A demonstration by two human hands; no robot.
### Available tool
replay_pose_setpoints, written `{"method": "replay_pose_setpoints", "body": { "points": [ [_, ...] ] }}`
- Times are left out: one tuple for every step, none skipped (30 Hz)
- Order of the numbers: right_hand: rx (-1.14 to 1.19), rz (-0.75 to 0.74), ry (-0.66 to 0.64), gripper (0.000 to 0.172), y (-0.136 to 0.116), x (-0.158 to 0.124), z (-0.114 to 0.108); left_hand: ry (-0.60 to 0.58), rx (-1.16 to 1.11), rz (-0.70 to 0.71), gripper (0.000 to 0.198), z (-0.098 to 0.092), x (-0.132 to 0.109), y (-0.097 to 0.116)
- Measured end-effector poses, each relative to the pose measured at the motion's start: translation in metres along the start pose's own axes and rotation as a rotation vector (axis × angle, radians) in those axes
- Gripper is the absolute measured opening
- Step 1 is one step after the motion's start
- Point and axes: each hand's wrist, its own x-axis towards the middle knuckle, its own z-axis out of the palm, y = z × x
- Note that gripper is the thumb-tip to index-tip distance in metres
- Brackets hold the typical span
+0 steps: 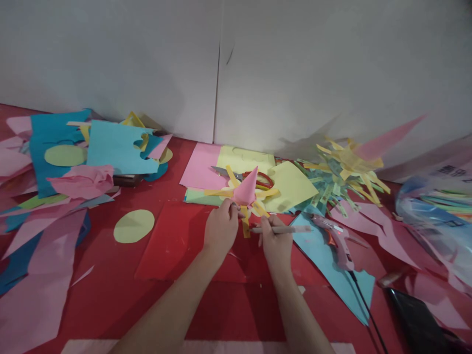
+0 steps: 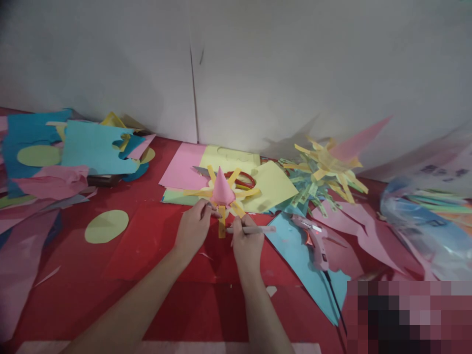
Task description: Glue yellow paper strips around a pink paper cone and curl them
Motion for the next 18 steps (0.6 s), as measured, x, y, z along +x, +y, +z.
{"method": "replay_pose_setpoints", "body": {
  "points": [
    [-0.002, -0.003, 0.005, 0.033, 0.0, 0.0, 0.0, -0.003, 0.002, -0.005, 0.018, 0.0, 0.0, 0.0],
    [0.004, -0.002, 0.007, 0.034, 0.0, 0.0, 0.0, -0.006, 0.005, -0.008, 0.018, 0.0, 0.0, 0.0],
    [0.021, 0.005, 0.008, 0.034, 0.0, 0.001, -0.001, -0.006, 0.008, -0.009, 0.018, 0.0, 0.0, 0.0],
    [0.05, 0.015, 0.014, 0.033, 0.0, 0.001, -0.001, -0.003, 0.01, -0.006, 0.018, 0.0, 0.0, 0.0],
    [0.085, 0.03, 0.023, 0.033, 0.0, 0.001, -0.001, 0.0, 0.01, -0.002, 0.018, 0.0, 0.0, -0.001],
    [0.121, 0.044, 0.04, 0.033, 0.0, 0.001, -0.001, 0.004, 0.011, 0.003, 0.018, 0.0, 0.0, -0.002],
    [0.153, 0.053, 0.06, 0.032, 0.0, 0.001, -0.001, 0.008, 0.01, 0.007, 0.018, 0.001, 0.0, -0.002],
    [0.175, 0.054, 0.079, 0.032, 0.001, 0.001, 0.0, 0.008, 0.008, 0.012, 0.018, 0.001, 0.0, -0.003],
    [0.184, 0.045, 0.104, 0.033, 0.001, 0.001, 0.0, 0.009, 0.007, 0.014, 0.018, 0.001, 0.0, -0.003],
    [0.181, 0.026, 0.131, 0.034, 0.002, 0.001, 0.0, 0.009, 0.007, 0.015, 0.018, 0.001, 0.0, -0.003],
    [0.166, 0.001, 0.156, 0.034, 0.003, 0.002, 0.001, 0.009, 0.008, 0.016, 0.018, 0.001, 0.0, -0.003],
    [0.148, -0.028, 0.184, 0.033, 0.004, 0.002, 0.001, 0.01, 0.011, 0.016, 0.018, 0.001, 0.0, -0.003],
    [0.131, -0.059, 0.208, 0.03, 0.006, 0.003, 0.001, 0.009, 0.016, 0.014, 0.018, 0.001, 0.0, -0.003],
    [0.117, -0.09, 0.233, 0.028, 0.008, 0.004, 0.002, 0.007, 0.021, 0.013, 0.018, 0.001, 0.0, -0.003],
    [0.113, -0.119, 0.255, 0.027, 0.009, 0.004, 0.002, 0.006, 0.025, 0.011, 0.018, 0.001, 0.0, -0.002],
    [0.119, -0.142, 0.272, 0.028, 0.01, 0.005, 0.002, 0.004, 0.026, 0.009, 0.018, 0.001, 0.0, -0.002],
    [0.135, -0.159, 0.282, 0.029, 0.011, 0.005, 0.002, 0.003, 0.023, 0.006, 0.018, 0.001, 0.0, -0.002],
    [0.157, -0.168, 0.282, 0.03, 0.011, 0.005, 0.002, 0.004, 0.017, 0.002, 0.018, 0.001, 0.0, -0.002]
  ]
}}
